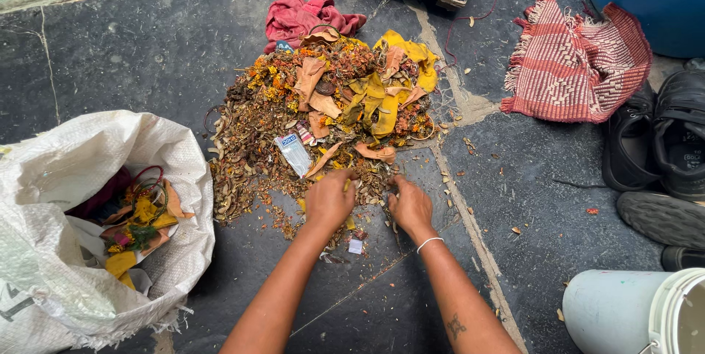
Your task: The person sits on the floor and sorts through a pile of waste consisting of dried flowers, cloth scraps, and other debris, picking up items by hand and placing them into a white bag.
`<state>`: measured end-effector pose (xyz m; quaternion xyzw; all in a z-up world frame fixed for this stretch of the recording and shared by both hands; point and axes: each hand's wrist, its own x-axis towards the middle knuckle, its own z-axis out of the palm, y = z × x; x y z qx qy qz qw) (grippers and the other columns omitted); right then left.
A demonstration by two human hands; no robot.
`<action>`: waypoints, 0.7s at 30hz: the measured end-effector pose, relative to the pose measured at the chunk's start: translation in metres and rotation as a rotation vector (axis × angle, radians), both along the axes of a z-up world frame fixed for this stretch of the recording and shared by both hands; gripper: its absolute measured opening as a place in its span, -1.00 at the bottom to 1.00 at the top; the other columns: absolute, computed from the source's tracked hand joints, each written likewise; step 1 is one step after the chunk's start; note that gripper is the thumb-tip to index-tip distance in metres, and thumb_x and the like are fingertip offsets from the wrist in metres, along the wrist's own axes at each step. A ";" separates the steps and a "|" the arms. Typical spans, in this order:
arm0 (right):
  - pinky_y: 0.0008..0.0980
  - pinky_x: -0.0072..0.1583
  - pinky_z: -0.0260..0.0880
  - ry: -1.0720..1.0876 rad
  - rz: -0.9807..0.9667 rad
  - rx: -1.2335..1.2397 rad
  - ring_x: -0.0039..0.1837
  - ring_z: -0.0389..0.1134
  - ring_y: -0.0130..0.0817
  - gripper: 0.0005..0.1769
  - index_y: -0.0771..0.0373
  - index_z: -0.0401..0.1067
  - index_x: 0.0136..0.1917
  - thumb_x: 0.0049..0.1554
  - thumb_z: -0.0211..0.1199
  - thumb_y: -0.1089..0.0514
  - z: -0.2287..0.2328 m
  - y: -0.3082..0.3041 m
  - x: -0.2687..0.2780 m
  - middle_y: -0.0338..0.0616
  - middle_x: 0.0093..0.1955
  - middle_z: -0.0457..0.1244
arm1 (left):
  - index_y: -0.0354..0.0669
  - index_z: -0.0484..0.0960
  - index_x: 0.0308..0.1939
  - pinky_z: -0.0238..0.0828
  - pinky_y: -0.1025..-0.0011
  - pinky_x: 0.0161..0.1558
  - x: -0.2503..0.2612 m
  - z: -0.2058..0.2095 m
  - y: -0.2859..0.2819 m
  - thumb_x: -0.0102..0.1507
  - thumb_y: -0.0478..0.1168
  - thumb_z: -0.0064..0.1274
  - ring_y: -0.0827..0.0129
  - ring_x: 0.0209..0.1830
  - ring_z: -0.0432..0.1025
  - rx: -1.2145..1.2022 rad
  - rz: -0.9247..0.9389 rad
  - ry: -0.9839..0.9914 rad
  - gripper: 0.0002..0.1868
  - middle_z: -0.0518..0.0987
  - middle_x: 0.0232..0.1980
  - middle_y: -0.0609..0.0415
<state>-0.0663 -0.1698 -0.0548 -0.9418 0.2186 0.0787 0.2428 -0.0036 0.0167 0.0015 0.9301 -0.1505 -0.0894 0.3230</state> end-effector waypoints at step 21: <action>-0.30 -0.09 0.42 -0.158 -0.135 0.398 -0.19 0.47 -0.29 -0.76 0.11 0.57 -0.04 0.02 0.44 0.05 -0.017 -0.018 -0.014 -0.12 -0.22 0.44 | -0.19 0.59 -0.06 0.57 0.17 -0.18 0.057 -0.081 -0.103 0.21 -0.35 0.03 0.03 -0.14 0.60 0.313 -0.345 -0.208 -0.78 0.64 -0.09 -0.13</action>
